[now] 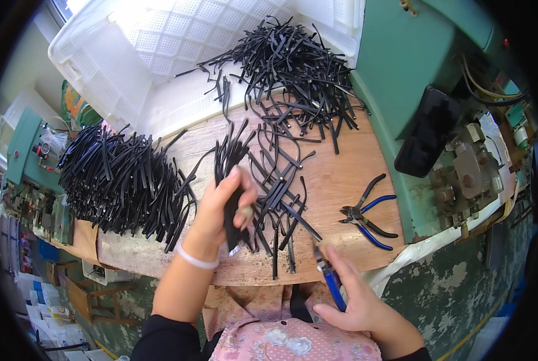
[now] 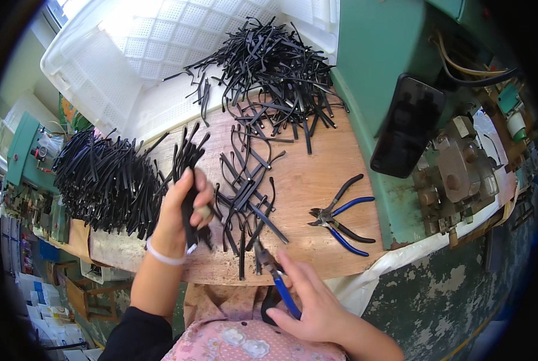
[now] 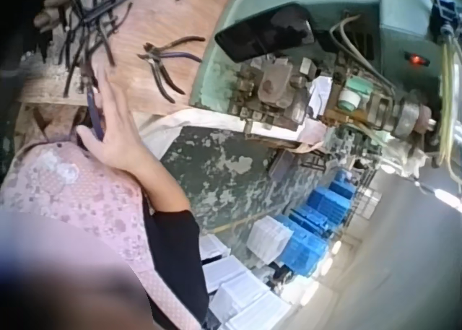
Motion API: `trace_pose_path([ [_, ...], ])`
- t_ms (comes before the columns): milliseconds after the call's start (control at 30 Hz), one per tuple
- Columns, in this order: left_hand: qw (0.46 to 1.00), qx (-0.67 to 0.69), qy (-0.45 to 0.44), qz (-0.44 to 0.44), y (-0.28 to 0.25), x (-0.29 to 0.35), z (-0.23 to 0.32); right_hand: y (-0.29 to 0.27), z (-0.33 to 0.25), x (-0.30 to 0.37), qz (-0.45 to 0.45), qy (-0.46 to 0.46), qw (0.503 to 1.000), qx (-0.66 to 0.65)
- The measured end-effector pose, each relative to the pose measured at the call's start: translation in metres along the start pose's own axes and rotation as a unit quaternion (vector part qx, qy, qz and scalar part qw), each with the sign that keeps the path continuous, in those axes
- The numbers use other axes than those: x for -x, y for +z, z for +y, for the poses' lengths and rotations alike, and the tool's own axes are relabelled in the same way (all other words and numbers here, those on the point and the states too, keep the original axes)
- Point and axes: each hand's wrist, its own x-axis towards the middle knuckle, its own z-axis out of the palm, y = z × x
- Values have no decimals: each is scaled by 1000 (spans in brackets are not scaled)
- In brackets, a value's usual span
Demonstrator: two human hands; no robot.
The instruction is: The person repeatedly picks up black cable pieces from a pile on a wooden workbench and trims their ends with blue-handled pliers. Trimmed pieces are placed back on the table, and the person occasionally gathers and repositions the pile to continue trimming.
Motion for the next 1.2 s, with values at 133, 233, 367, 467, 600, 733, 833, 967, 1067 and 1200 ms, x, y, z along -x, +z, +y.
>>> trace_pose_path([
  [133, 984, 152, -69, -56, 5, 34, -8, -1, -5, -9, 7, -108, 966, 237],
  [233, 970, 204, -81, -106, 11, 41, -11, 0, -18, -12, 1, -153, 932, 327],
  [367, 966, 214, -81, -125, 16, 47, -8, 1, -23, -14, -9, -180, 913, 365],
  [467, 963, 216, -87, -135, 20, 47, -6, -1, -25, -12, -18, -182, 916, 358],
  [600, 960, 231, -65, -143, 24, 50, -8, 0, -26, -9, -18, -172, 938, 301],
  [733, 962, 229, -59, -139, 22, 54, -10, -2, -31, -10, -9, -195, 913, 359],
  [833, 961, 228, -69, -140, 24, 54, -9, -3, -33, -10, 5, -205, 902, 380],
  [967, 970, 194, -34, -141, 25, 58, -11, -7, -32, -8, -21, -200, 911, 361],
  [1067, 984, 41, 147, -90, 33, 71, -16, -11, -29, -6, -30, -175, 926, 334],
  [1200, 949, -26, 309, -53, 48, 83, -23, -15, -37, -9, -40, -164, 943, 288],
])
